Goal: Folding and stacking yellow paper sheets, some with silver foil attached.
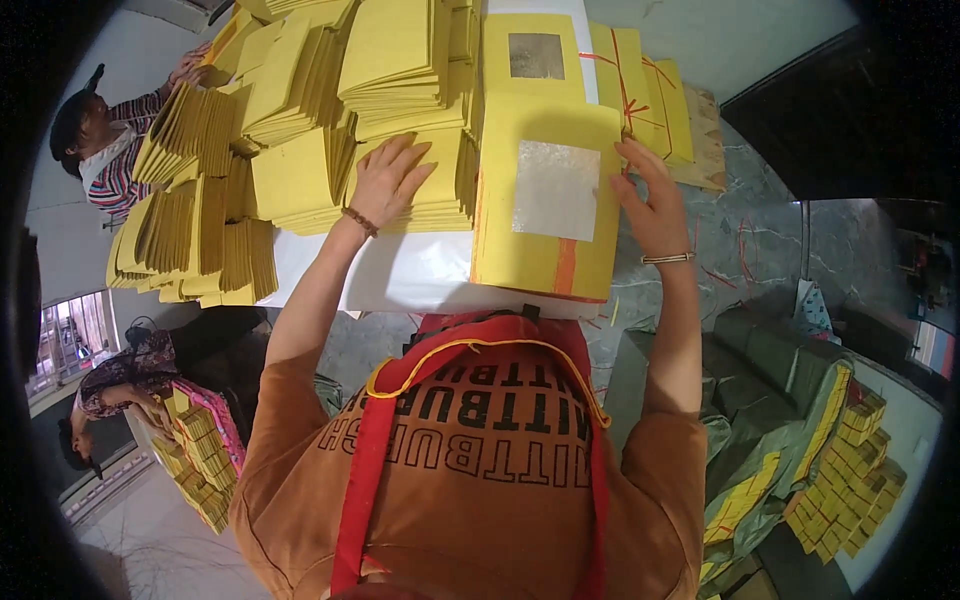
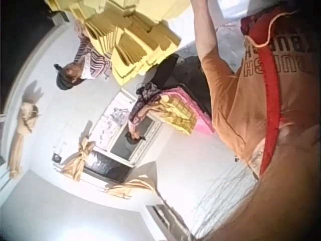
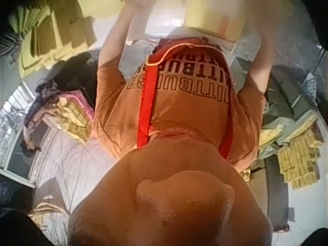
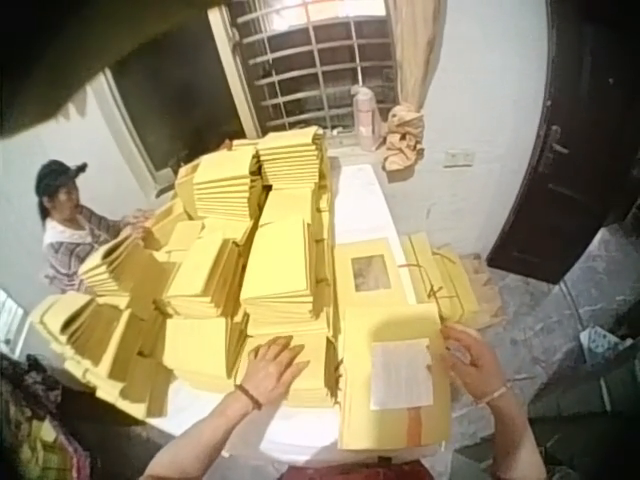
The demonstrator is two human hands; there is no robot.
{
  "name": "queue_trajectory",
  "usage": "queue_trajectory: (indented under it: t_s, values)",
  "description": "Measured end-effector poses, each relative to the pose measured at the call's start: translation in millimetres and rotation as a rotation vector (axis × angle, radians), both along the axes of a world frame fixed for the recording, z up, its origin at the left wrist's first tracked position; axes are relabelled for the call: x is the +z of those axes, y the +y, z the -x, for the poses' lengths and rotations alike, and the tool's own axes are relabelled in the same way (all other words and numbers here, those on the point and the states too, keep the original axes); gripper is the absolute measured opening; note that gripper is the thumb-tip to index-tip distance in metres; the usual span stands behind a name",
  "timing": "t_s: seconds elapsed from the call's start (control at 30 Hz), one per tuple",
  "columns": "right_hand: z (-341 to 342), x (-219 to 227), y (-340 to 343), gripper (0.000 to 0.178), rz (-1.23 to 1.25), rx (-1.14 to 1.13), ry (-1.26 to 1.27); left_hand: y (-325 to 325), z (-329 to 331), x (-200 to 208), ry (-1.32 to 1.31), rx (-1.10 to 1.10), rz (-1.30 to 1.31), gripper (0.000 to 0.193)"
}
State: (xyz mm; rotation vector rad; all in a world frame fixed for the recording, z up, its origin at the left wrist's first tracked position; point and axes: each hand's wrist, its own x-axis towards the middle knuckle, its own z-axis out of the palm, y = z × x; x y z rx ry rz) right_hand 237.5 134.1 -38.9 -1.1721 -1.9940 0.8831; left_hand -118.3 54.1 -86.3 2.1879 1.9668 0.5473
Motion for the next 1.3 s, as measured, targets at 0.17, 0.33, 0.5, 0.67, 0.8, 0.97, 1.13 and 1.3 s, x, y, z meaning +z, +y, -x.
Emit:
queue_trajectory:
  t_s: [0.17,0.33,0.5,0.67,0.8,0.97,1.13,1.3]
  values:
    - [5.1,-1.1,-0.4,0.037,0.015,0.005,0.04,7.0,-2.4,6.3,-0.024,-0.014,-0.047,0.043]
    - [9.4,2.8,-3.2,0.036,0.087,0.012,0.046,4.9,-13.1,-8.0,0.086,-0.03,0.022,0.046]
    - [9.4,-0.9,-3.4,0.036,0.142,0.025,0.069,9.3,-8.9,-8.6,0.073,-0.036,0.107,0.046]
    - [12.2,-0.7,-4.4,0.036,0.094,0.024,0.059,-2.1,-11.6,-28.7,0.109,-0.031,-0.097,0.043]
    - [10.7,-1.8,-6.3,0.037,0.089,0.015,0.049,-2.7,-11.3,-32.7,0.045,-0.024,-0.158,0.04]
    - [5.4,-5.1,-6.0,0.038,0.026,0.012,0.025,3.6,1.1,-23.4,-0.145,-0.001,-0.096,0.033]
    - [0.1,-6.3,-11.2,0.038,0.094,-0.003,0.056,-3.0,-8.9,-28.0,0.001,0.103,-0.183,0.029]
    - [2.1,-4.1,-6.3,0.038,0.091,-0.004,0.044,4.7,-1.9,-20.8,-0.034,0.12,-0.049,0.027]
